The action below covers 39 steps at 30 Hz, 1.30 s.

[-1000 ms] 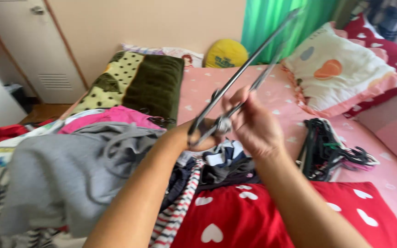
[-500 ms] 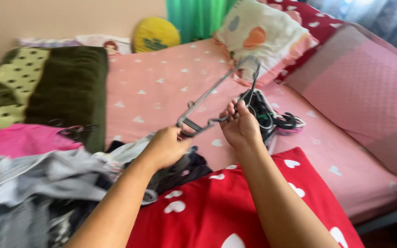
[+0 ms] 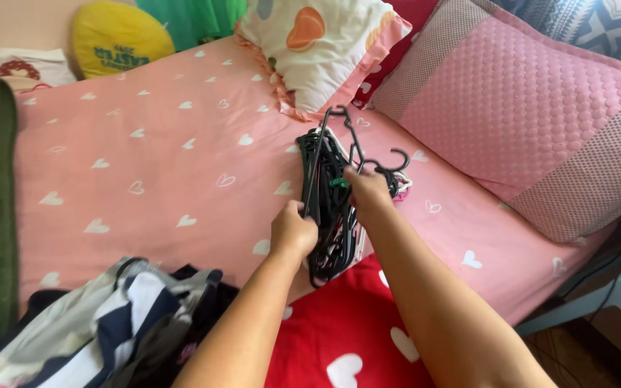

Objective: The person removes clothes from hangers one by one and places the empty hangers on the bed. The task continues with various garments including shirts, pants, and patterned tops.

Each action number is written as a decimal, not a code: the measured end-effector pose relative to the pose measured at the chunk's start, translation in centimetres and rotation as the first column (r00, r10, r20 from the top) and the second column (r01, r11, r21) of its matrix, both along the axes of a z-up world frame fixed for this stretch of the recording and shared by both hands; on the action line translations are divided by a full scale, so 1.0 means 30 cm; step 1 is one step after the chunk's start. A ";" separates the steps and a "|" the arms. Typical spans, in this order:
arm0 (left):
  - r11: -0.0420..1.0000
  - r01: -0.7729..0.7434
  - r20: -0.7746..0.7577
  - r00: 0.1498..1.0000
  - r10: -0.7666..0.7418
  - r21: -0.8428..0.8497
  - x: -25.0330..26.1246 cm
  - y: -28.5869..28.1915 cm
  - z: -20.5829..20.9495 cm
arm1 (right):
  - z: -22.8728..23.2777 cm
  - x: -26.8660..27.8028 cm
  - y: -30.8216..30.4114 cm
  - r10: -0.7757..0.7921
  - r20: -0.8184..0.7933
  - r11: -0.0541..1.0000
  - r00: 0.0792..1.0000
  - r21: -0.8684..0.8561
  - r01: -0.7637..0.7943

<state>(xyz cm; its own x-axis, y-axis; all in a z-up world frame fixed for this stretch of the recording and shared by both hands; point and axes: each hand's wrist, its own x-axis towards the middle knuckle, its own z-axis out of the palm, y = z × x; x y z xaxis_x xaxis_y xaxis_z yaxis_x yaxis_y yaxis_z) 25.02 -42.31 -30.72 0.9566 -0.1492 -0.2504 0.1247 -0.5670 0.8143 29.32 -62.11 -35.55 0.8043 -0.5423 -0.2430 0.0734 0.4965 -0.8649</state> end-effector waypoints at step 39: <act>0.690 0.014 -0.462 0.733 -0.499 -0.723 -0.122 -0.807 -0.153 | -0.118 -0.306 -0.822 -0.213 -0.773 0.616 0.597 -0.581 -0.532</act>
